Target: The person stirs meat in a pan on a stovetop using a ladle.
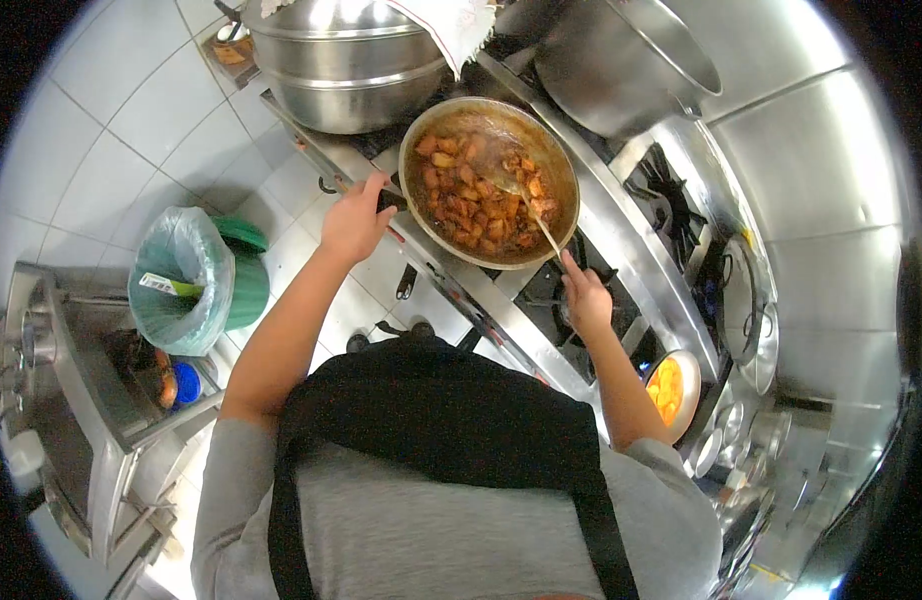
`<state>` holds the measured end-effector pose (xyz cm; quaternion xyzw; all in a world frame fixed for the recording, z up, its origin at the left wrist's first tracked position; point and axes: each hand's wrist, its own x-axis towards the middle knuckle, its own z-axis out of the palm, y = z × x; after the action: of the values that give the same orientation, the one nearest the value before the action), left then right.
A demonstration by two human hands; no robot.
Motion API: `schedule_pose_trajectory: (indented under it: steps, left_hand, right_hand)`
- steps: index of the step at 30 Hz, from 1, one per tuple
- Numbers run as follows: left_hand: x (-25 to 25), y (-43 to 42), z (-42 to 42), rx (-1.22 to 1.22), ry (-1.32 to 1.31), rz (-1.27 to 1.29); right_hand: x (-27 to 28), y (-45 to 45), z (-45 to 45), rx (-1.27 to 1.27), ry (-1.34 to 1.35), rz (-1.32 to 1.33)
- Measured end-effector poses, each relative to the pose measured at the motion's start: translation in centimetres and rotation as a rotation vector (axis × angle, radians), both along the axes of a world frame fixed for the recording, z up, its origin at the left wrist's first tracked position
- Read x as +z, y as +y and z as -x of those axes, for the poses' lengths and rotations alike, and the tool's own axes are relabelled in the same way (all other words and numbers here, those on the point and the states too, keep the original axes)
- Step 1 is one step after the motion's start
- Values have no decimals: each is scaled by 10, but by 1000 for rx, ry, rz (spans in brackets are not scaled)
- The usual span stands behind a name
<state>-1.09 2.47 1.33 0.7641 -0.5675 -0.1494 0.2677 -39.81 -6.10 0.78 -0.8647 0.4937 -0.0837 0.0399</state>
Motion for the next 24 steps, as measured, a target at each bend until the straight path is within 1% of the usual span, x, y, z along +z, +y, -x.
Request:
schedule_pose_trajectory:
  steps: [2,7,10,11,12,14,15,17,18,19,20,21,24]
  left_hand:
    - [0,0,-1,-20,-6,-2]
    - [-5,3,-1,-77,-51,23]
    - [-10,5,0,-135,-50,47]
    - [-11,5,1,-156,-43,53]
    - [-12,4,3,-173,-57,37]
    - [-12,5,5,-203,-89,0]
    - [-13,6,5,-222,-83,4]
    - [-13,8,4,-256,-75,10]
    - [-14,9,3,-261,-76,23]
    - [-16,8,3,-265,-78,39]
    - [-18,9,2,-270,-81,51]
    - [-20,9,2,-270,-88,56]
    - [-16,8,0,-277,-105,36]
  right_hand:
    - [-8,29,8,-8,-94,33]
    - [29,96,2,-192,-47,-70]
    - [61,135,-2,-308,-44,-204]
    - [66,148,-9,-303,-130,-169]
    - [62,153,-14,-320,-91,-181]
    - [46,152,-28,-353,-17,-211]
    - [34,146,-39,-356,-35,-161]
    - [10,120,-66,-408,86,-137]
    - [-10,101,-68,-402,59,-91]
    - [-12,87,-76,-448,44,-63]
    - [-12,75,-80,-477,83,-67]
    - [-3,69,-80,-468,53,-56]
    - [58,78,-87,-459,15,-3]
